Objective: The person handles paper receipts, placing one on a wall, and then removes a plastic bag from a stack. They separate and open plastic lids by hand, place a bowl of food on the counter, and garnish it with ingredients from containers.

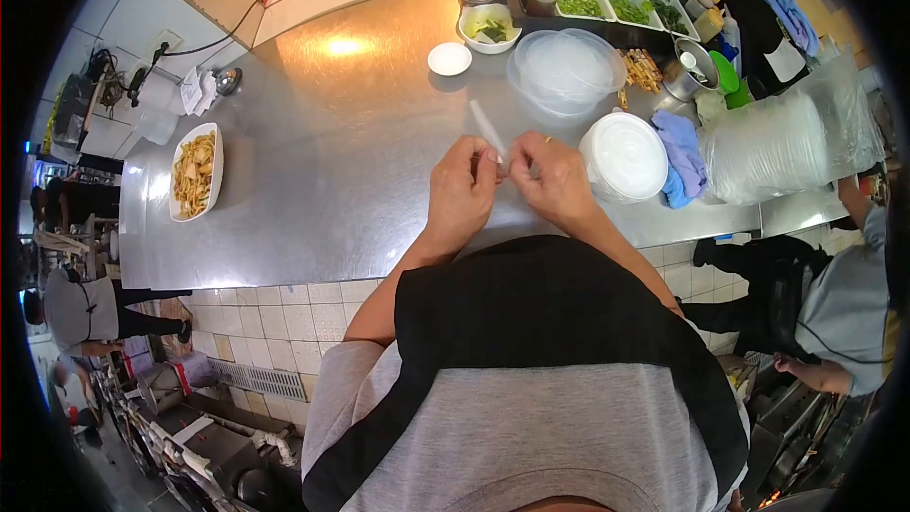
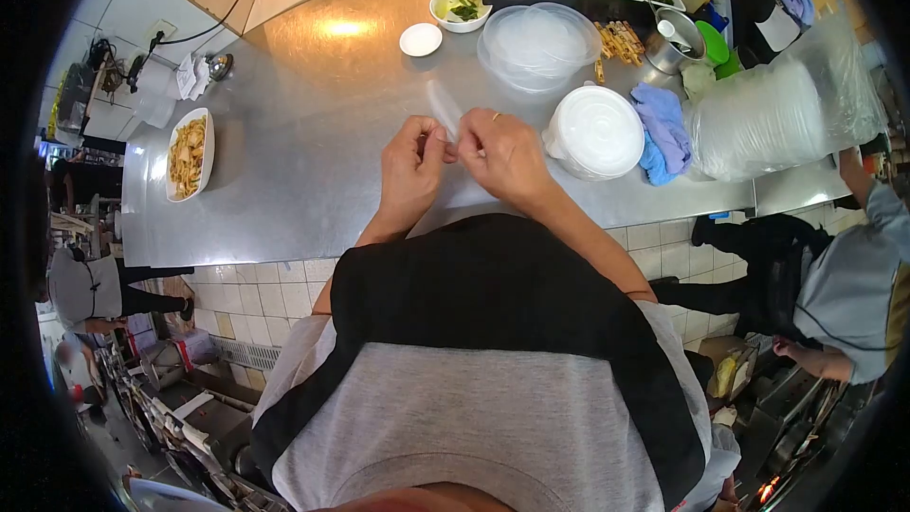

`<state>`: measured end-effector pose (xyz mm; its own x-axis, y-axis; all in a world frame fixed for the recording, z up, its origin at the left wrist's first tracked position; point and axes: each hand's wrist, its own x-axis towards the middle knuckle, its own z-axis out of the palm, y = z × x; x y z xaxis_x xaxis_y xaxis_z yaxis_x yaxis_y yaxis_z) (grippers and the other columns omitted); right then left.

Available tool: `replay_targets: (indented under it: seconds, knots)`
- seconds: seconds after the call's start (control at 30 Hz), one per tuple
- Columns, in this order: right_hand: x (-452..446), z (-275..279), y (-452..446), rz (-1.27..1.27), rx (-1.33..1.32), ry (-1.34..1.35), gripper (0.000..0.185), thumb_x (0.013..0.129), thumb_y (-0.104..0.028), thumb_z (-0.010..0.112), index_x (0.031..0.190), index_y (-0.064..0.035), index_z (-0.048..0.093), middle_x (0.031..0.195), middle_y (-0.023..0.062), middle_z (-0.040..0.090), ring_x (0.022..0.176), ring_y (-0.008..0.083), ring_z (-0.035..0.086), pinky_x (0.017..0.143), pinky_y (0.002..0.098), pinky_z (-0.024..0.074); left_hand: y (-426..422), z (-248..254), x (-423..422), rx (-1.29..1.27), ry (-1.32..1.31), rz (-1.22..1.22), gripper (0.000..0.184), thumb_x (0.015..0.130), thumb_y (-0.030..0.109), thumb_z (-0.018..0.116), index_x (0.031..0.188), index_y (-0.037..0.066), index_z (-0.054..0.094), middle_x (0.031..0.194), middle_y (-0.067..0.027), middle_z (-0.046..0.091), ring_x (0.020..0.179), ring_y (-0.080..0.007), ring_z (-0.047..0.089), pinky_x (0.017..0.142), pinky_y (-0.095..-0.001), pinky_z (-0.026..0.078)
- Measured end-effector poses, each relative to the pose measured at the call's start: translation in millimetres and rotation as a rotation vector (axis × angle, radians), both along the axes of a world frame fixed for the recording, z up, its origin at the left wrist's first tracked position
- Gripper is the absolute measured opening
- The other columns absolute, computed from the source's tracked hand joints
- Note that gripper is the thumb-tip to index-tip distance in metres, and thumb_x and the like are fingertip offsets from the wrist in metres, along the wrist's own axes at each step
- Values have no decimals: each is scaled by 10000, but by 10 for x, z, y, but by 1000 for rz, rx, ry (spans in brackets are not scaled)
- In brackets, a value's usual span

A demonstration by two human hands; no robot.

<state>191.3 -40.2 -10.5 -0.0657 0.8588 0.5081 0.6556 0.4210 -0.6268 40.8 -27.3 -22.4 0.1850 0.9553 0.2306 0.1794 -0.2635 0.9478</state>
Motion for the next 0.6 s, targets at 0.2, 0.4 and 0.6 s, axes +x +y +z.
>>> replay_targets:
  seconds: [0.2, 0.4, 0.6]
  knots:
    - [982, -103, 442, -76, -241, 543, 124, 879, -122, 511, 812, -50, 587, 627, 3, 554, 587, 78, 543, 538, 246, 430, 211, 5, -335, 128, -119, 133, 73, 919, 51, 484, 892, -7, 518, 779, -92, 603, 695, -135, 615, 630, -273, 505]
    - [1931, -367, 916, -197, -537, 815, 155, 878, -150, 502, 754, -92, 576, 638, 0, 583, 538, 81, 548, 484, 206, 407, 593, 393, 103, 873, 372, 152, 81, 815, -11, 522, 895, 1, 522, 936, -128, 607, 763, -240, 623, 678, -300, 509]
    - [2153, -678, 1216, -319, -716, 651, 176, 868, -157, 482, 741, -68, 565, 614, 24, 591, 440, 94, 525, 381, 244, 391, 1146, 213, 968, 1110, 612, -219, 155, 726, 62, 530, 879, 37, 532, 1049, -114, 589, 947, -245, 587, 716, -327, 502]
